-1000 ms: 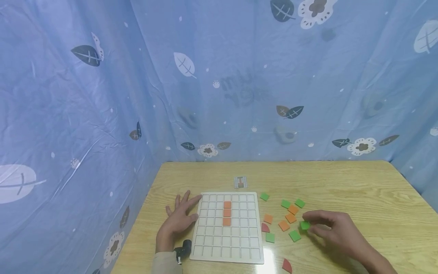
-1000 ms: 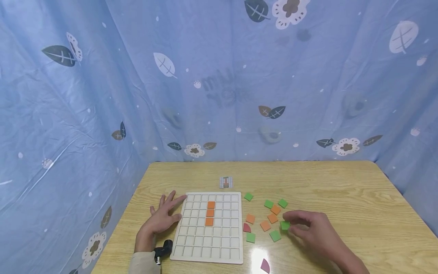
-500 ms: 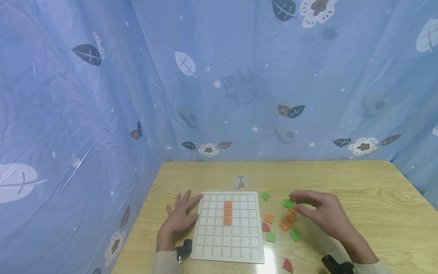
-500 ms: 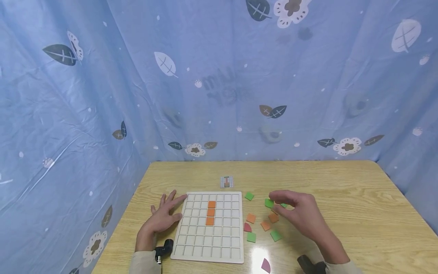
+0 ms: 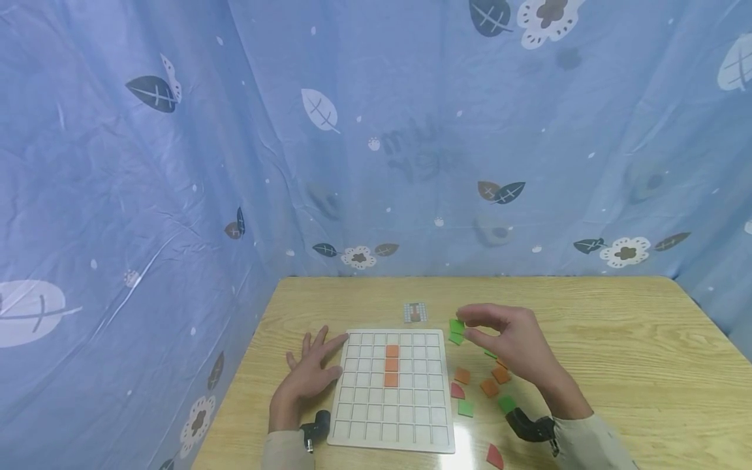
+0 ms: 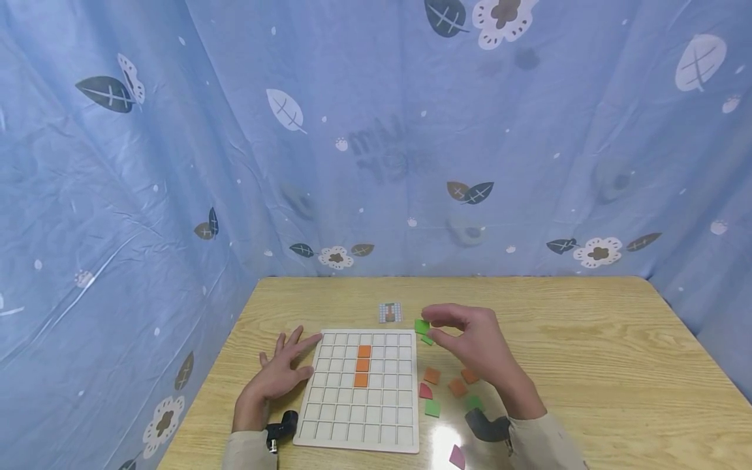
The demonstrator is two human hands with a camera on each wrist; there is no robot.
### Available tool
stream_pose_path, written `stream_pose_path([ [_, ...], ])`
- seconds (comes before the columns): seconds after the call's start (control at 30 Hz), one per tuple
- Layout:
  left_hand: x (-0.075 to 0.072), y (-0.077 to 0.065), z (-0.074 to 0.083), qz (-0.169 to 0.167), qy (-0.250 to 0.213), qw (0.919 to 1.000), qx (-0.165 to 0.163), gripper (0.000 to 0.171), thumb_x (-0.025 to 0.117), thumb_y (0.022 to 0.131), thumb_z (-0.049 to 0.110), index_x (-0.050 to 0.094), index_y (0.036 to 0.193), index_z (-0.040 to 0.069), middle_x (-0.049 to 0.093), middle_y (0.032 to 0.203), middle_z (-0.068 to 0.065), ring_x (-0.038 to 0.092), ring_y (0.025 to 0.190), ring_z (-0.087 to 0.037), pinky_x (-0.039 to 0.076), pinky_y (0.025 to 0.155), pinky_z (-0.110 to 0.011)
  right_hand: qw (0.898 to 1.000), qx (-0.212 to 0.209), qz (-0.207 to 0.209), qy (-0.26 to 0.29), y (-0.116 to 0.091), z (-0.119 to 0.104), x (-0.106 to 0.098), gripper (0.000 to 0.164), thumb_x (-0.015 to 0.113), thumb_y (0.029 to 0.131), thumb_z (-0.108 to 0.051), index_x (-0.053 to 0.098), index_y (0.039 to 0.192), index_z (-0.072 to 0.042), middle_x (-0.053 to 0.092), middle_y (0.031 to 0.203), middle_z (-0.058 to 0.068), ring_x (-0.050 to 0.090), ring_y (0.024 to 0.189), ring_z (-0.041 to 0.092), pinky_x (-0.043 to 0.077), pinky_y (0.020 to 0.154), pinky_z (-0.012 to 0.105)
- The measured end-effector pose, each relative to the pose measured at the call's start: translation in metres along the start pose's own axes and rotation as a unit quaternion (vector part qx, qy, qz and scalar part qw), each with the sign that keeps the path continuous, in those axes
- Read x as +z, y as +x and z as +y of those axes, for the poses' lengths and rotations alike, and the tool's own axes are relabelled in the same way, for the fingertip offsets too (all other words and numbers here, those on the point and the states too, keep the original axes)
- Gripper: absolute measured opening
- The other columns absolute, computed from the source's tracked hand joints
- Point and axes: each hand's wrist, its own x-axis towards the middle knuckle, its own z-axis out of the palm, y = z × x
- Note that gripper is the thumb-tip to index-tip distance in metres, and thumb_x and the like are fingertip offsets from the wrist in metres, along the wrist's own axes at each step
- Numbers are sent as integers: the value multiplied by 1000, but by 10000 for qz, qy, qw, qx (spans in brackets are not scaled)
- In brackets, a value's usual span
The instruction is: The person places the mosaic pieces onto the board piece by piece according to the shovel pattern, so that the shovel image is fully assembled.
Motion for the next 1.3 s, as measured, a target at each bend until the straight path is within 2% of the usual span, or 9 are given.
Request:
stream_pose_path([
  [0.1, -1, 0, 2, -28, -10, 10000, -24, 71, 68, 89, 17, 60, 158, 33, 19, 180, -28, -8, 164, -64, -27, 113, -88, 9999, -93, -63, 75, 10, -4, 7, 30, 86, 91, -1, 83, 120, -10, 84, 117, 3, 80, 107, 8, 66, 95, 27],
  [0.27, -4, 1, 7, -169, 150, 9994, -265, 71, 69, 90, 13, 58, 160, 27, 17, 182, -26, -8, 165, -60, -25, 116, -87, 9995, -67, -168, 253, 27, -10, 18, 31, 85, 91, -1, 83, 121, -11, 84, 118, 2, 82, 107, 15, 67, 97, 35],
  [0.37, -5, 2, 8, -265, 256, 9986, -386, 71, 70, 92, 13, 58, 160, 27, 16, 183, -23, -9, 167, -58, -24, 117, -87, 9991, -96, -234, 343, 37, -14, 25, 30, 85, 92, -2, 83, 121, -11, 84, 118, 4, 82, 105, 19, 66, 98, 35],
  [0.63, -5, 2, 8, -310, 271, 9983, -411, 70, 71, 93, 14, 58, 160, 29, 16, 183, -21, -9, 167, -56, -23, 117, -87, 9976, -195, -373, 550, 56, -20, 44, 30, 84, 91, 0, 84, 120, -8, 84, 119, 6, 83, 103, 23, 66, 98, 37],
  [0.83, -4, 2, 8, -273, 253, 9983, -438, 70, 72, 93, 13, 59, 160, 29, 17, 183, -21, -8, 167, -57, -24, 118, -86, 9961, 83, -634, 614, 67, -18, 64, 31, 84, 92, -5, 82, 123, -8, 84, 119, 5, 81, 104, 21, 67, 98, 39],
  [1.1, -3, 3, 10, -203, 216, 9985, -471, 70, 71, 92, 13, 59, 159, 27, 17, 183, -22, -8, 167, -57, -24, 118, -86, 9904, 469, -1080, 726, 76, -10, 91, 30, 84, 93, -8, 83, 122, -14, 84, 118, 1, 79, 104, 17, 66, 94, 30],
  [1.3, -3, 2, 10, -224, 203, 9982, -510, 70, 71, 92, 13, 59, 160, 28, 16, 183, -22, -9, 167, -56, -24, 118, -85, 9892, 554, -1246, 533, 78, 0, 108, 31, 83, 93, -9, 82, 124, -12, 84, 118, 1, 79, 105, 17, 66, 97, 35],
])
